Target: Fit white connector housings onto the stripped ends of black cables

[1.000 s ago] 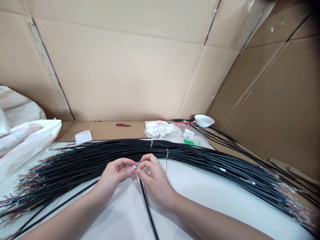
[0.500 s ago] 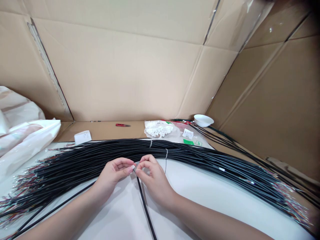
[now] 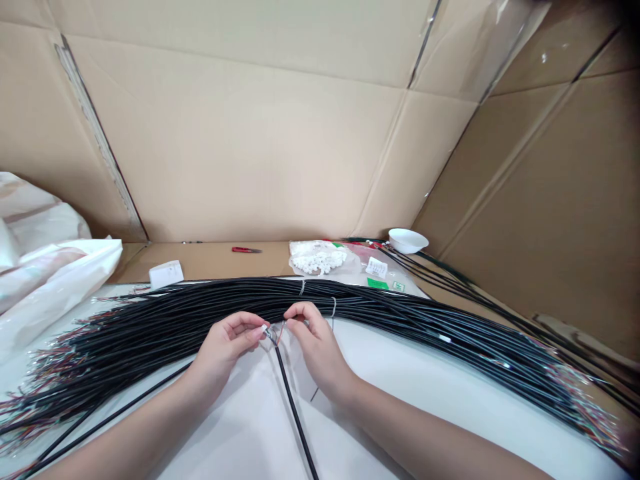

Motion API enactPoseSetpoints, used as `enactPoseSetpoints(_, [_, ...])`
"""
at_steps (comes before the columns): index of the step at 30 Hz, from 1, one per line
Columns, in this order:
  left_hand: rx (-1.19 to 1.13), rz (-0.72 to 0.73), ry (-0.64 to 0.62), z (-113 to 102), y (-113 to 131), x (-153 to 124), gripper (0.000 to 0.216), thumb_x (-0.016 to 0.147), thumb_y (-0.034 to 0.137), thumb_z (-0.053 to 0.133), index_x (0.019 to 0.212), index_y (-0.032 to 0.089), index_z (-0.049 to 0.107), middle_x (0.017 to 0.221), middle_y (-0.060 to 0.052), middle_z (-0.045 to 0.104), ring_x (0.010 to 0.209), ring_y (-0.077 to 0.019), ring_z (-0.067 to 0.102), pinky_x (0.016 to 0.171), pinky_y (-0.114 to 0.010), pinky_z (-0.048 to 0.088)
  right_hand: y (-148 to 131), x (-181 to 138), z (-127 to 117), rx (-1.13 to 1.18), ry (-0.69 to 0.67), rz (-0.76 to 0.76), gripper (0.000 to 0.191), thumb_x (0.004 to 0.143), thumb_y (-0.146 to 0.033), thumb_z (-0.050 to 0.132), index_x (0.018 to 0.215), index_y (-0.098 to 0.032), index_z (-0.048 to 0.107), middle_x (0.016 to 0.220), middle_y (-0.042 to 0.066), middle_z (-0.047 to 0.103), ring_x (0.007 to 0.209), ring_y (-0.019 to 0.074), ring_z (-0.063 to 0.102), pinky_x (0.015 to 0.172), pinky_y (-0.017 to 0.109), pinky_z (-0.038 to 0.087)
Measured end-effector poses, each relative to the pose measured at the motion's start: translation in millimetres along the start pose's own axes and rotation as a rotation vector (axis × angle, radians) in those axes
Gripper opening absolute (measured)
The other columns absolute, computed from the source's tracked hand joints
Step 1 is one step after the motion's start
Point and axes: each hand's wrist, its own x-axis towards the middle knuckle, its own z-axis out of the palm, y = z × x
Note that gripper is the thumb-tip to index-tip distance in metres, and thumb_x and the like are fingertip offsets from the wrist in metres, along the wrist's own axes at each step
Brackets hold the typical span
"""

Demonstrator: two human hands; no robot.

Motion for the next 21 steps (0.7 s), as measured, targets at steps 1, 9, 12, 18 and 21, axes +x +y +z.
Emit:
enactPoseSetpoints(1, [0.0,0.004,0.007,-0.3,-0.4,0.4,0.009,0.068,0.018,0.066,0.076,0.016,0.064,0.075,-0.001,0.064,0.066,-0.0101,0.052,0.061,-0.02,0.039,2.7,1.7,0.1,0.035,0.019,0.024,0.01,0.074,-0.017,0.044,0.081,-0.019,0.051,0.085,0.001,0.05,0.082,0.0151,0.047,0.074,0.027,0.036])
enactPoseSetpoints(9, [-0.018,0.006,0.009,1.1,2.2,2.3,0.008,0.069,0.018,0.065,0.076,0.016,0.063,0.072,0.0,0.061,0.062,-0.0093,0.049,0.061,-0.021,0.039,13.6,4.9,5.0,0.228,-0.07,0.12,0.019,0.071,-0.023,0.054,0.088,-0.018,0.048,0.073,-0.001,0.055,0.07,0.014,0.053,0.066,0.026,0.039])
enactPoseSetpoints(12, [-0.026,0.008,0.012,1.4,1.4,2.0,0.008,0.069,0.018,0.066,0.076,0.015,0.063,0.073,-0.001,0.061,0.062,-0.0095,0.049,0.061,-0.021,0.039,12.8,4.3,4.5,0.28,-0.11,0.116,0.021,0.07,-0.021,0.056,0.088,-0.019,0.046,0.066,-0.003,0.056,0.064,0.013,0.054,0.061,0.025,0.038])
enactPoseSetpoints(18, [-0.057,0.018,0.033,0.3,-1.0,2.5,0.009,0.068,0.018,0.066,0.077,0.015,0.063,0.078,-0.002,0.062,0.066,-0.0101,0.05,0.062,-0.021,0.04,12.7,4.5,3.7,0.282,-0.099,0.1,0.02,0.071,-0.022,0.056,0.088,-0.017,0.045,0.068,-0.001,0.058,0.066,0.0138,0.055,0.062,0.025,0.039])
enactPoseSetpoints(21, [-0.073,0.016,0.042,0.0,-0.9,2.6,0.009,0.068,0.017,0.066,0.077,0.015,0.063,0.078,-0.001,0.062,0.065,-0.0093,0.05,0.062,-0.021,0.04,14.1,4.3,4.1,0.268,-0.087,0.098,0.02,0.071,-0.022,0.056,0.087,-0.018,0.044,0.067,0.0,0.059,0.066,0.014,0.055,0.062,0.026,0.039])
